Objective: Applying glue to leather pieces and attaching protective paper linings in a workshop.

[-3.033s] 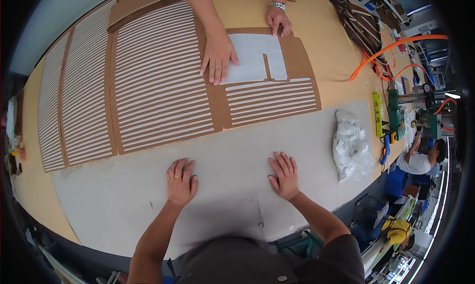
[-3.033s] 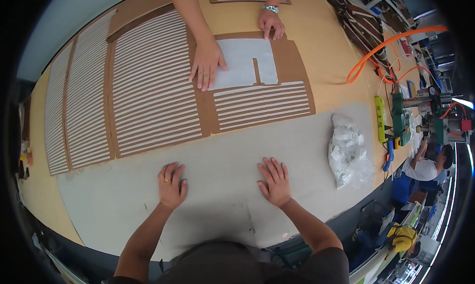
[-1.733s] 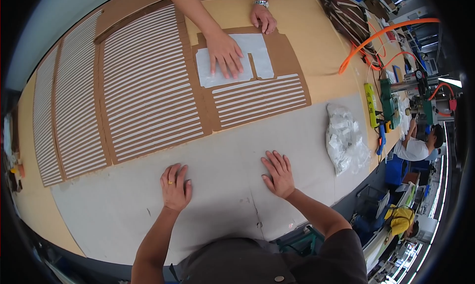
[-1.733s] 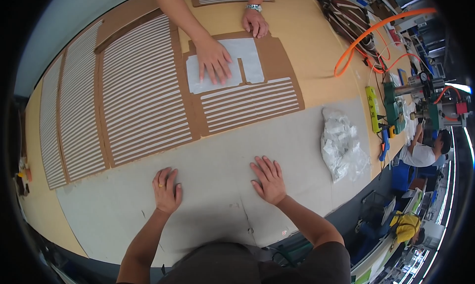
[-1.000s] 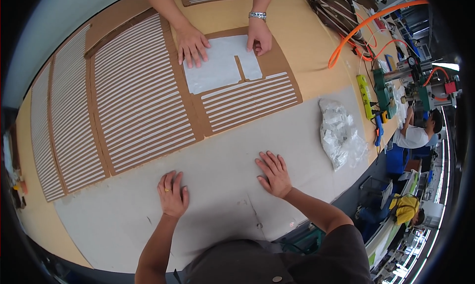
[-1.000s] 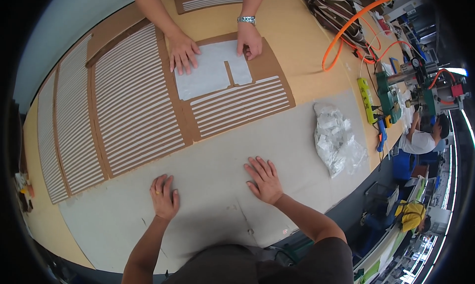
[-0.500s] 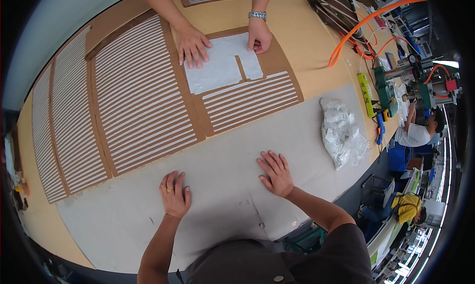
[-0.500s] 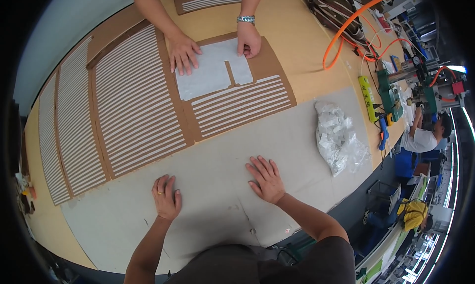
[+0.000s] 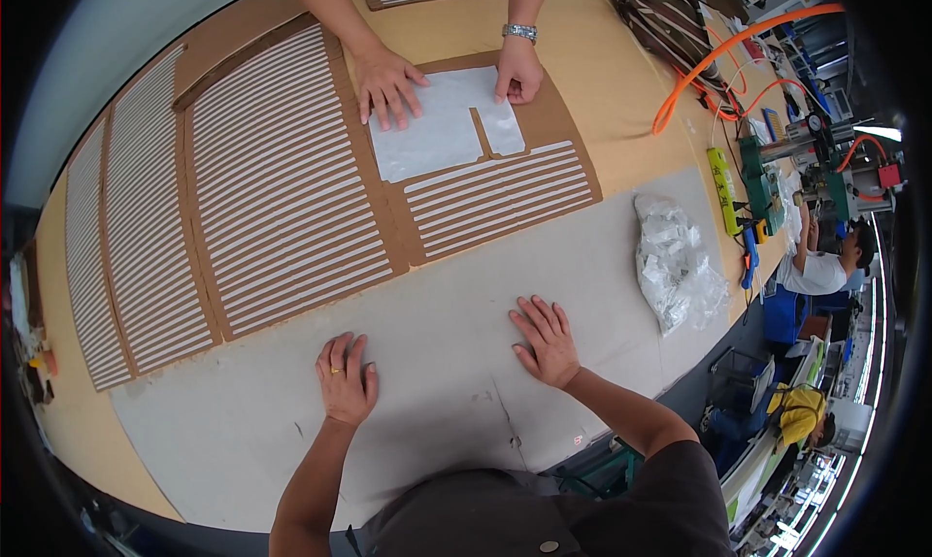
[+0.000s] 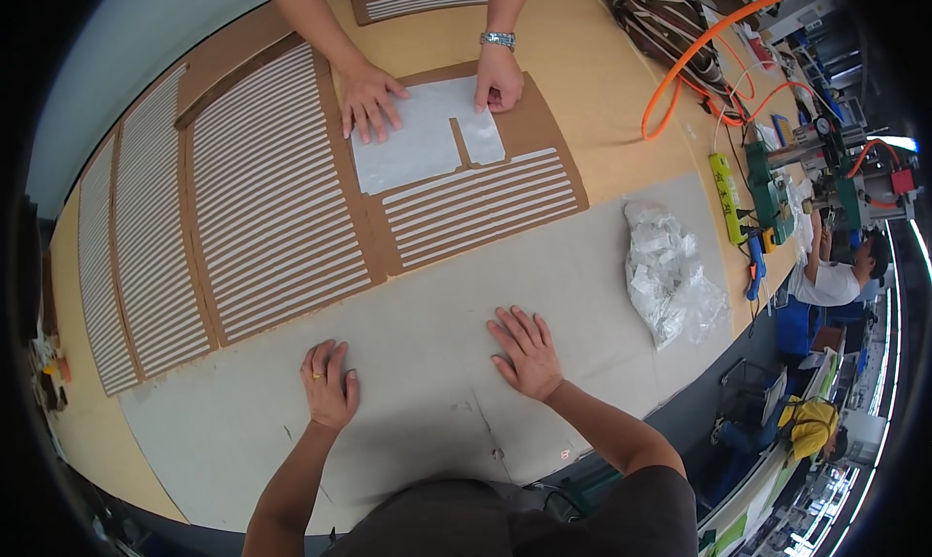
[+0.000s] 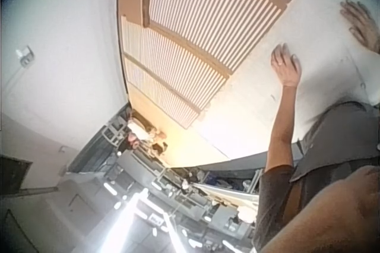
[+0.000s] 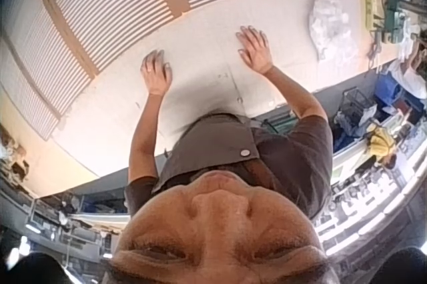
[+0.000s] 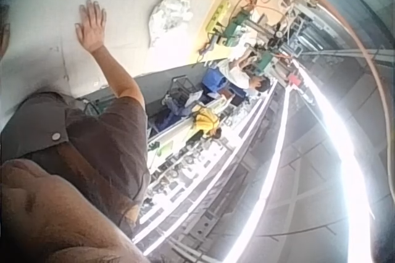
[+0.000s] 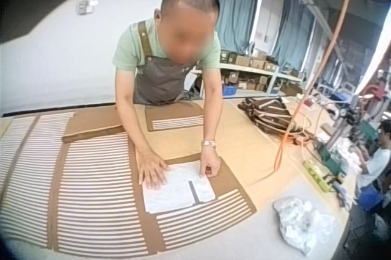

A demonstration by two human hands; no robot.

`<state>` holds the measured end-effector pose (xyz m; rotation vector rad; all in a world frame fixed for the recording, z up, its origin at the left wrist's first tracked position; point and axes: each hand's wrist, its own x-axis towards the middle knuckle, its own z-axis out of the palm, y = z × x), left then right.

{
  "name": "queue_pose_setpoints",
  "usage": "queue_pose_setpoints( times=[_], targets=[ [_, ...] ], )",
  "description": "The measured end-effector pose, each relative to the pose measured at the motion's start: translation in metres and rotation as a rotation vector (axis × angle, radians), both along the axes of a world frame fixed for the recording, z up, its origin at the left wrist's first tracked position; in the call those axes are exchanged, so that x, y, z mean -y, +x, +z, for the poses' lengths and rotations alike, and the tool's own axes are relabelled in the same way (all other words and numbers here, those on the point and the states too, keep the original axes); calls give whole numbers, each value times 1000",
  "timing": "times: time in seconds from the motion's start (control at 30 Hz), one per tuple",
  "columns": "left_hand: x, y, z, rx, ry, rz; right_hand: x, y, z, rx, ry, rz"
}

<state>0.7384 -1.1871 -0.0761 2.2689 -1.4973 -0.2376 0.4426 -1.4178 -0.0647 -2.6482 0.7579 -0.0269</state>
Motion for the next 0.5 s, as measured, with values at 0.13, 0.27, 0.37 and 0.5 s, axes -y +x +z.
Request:
queue_pose_setpoints(
  times=[0.13, 0.27, 0.37, 0.5],
  targets=[
    [0, 0, 0, 1, -2, 0, 1, 0, 0, -1, -4, 4],
    [1, 0, 1, 1, -3, 0, 1, 0, -1, 2, -15, 5],
    [1, 0, 1, 9, -5, 0, 1, 0, -1, 8, -17, 8],
    [1, 0, 2, 2, -4, 1, 0, 0, -1, 8, -18, 9]
  ],
)
